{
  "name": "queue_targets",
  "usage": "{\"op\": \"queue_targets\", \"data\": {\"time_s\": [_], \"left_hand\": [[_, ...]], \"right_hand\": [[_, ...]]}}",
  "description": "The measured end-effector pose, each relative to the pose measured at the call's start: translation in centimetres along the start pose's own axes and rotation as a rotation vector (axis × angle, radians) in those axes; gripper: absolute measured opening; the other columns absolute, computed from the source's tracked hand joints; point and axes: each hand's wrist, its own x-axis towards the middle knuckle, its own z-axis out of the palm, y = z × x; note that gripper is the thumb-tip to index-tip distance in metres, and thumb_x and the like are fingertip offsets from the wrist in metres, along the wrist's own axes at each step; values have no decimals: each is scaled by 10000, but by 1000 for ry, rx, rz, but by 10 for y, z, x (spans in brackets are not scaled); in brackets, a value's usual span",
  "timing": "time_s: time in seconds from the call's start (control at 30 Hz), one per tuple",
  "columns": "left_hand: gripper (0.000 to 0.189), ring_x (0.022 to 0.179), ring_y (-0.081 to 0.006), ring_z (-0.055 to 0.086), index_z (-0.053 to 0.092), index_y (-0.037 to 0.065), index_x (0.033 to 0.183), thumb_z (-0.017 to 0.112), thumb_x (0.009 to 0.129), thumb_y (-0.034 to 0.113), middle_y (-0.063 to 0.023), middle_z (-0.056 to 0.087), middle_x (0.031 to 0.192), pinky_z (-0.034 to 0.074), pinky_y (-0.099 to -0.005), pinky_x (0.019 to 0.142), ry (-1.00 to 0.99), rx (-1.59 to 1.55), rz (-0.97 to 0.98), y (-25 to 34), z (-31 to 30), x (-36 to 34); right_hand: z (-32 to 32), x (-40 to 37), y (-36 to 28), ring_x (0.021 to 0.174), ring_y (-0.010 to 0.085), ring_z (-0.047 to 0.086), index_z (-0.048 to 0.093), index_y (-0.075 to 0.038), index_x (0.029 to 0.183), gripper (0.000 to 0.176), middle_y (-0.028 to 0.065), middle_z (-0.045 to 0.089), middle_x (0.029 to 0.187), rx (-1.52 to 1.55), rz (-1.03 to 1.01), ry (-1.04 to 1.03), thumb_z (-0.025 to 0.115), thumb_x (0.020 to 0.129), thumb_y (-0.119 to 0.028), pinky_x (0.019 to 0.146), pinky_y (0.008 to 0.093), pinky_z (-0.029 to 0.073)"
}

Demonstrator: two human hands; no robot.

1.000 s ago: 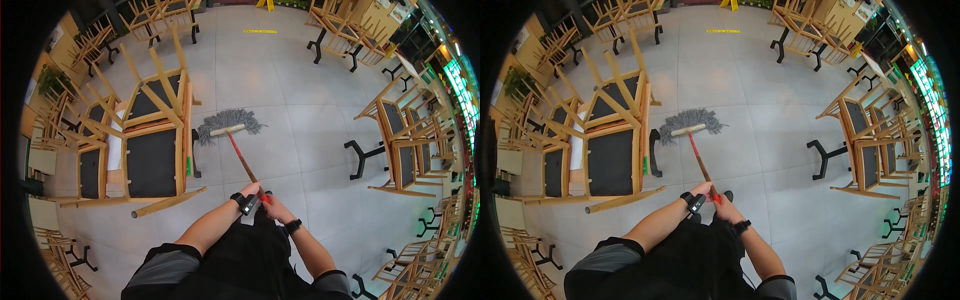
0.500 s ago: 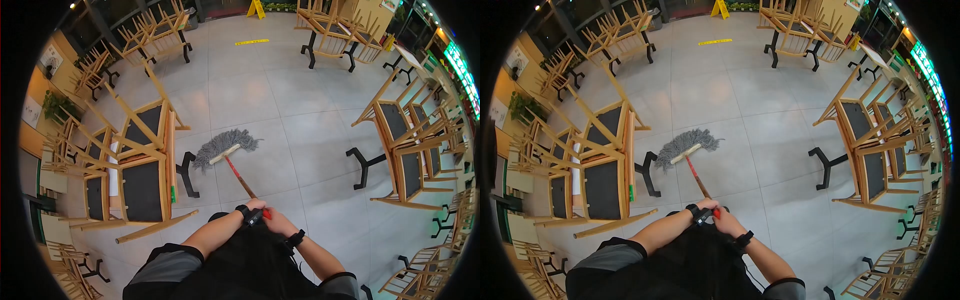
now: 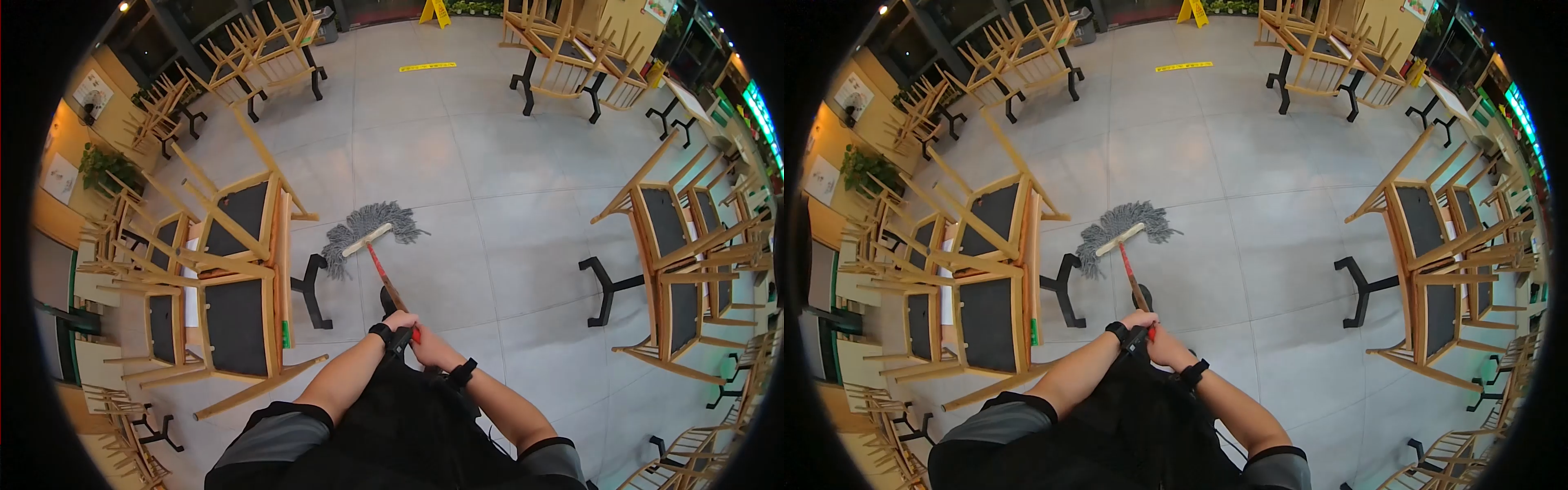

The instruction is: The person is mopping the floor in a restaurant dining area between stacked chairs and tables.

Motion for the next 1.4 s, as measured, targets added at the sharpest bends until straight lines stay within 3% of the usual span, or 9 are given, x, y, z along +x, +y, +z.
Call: {"op": "queue_targets", "data": {"time_s": [0.17,0.2,0.47,0.67,0.77,0.83,0.93,1.17,1.4], "left_hand": [[294,502,-170,575,657,-2,715,612,692,287,-60,626,626,430,-341,449,-77,-51,73,7,-24,70],[232,568,-196,627,665,-13,753,603,745,210,-93,652,677,501,-307,527,-111,-43,85,10,-30,88],[305,544,-182,604,665,-28,745,609,741,272,-89,641,653,486,-309,500,-87,-61,61,77,-103,101],[293,564,-207,635,664,-40,749,626,726,249,-116,654,667,501,-350,489,-5,-162,68,89,-182,136],[285,563,-226,645,662,-48,751,636,720,234,-126,659,678,509,-371,479,14,-197,57,86,-206,159],[284,564,-232,649,660,-53,752,634,721,228,-132,661,683,511,-372,478,29,-213,60,86,-219,169],[281,550,-241,642,654,-64,749,624,721,215,-138,657,677,504,-374,469,53,-334,112,94,-228,172],[312,520,-195,580,652,-43,735,587,726,261,-91,623,628,424,-340,458,18,-414,136,163,-237,132],[272,536,-184,591,648,-16,712,589,726,249,-88,629,637,446,-324,484,-28,-406,177,217,-263,171]], "right_hand": [[-26,48,-5,999,429,601,505,-17,1250,453,259,639,1056,-163,27,67,557,897,-298,854,467,486],[-31,57,-5,990,428,604,520,-22,1240,451,256,643,1043,-172,15,79,560,895,-309,848,466,489],[-55,143,-49,1004,419,606,501,-23,1268,469,251,637,1080,-253,22,24,555,902,-311,856,454,490],[-46,226,-90,996,395,626,478,-2,1275,497,255,646,1059,-215,-55,-16,573,905,-321,834,426,499],[-49,248,-123,940,362,646,455,1,1281,513,238,657,1003,-187,0,-112,579,903,-322,802,417,503],[-53,261,-140,865,327,649,442,0,1280,511,206,655,945,-164,172,-255,575,903,-317,765,408,504],[-50,280,-132,861,332,649,449,6,1271,505,204,654,955,-273,-49,-109,592,894,-298,763,409,504],[-97,317,-131,1059,387,600,415,-18,1349,580,249,617,1136,-328,-64,-147,626,872,-273,903,419,474],[-157,363,-162,1015,429,598,464,-7,1266,527,273,618,1092,-369,-51,-192,608,873,-328,874,456,483]]}}
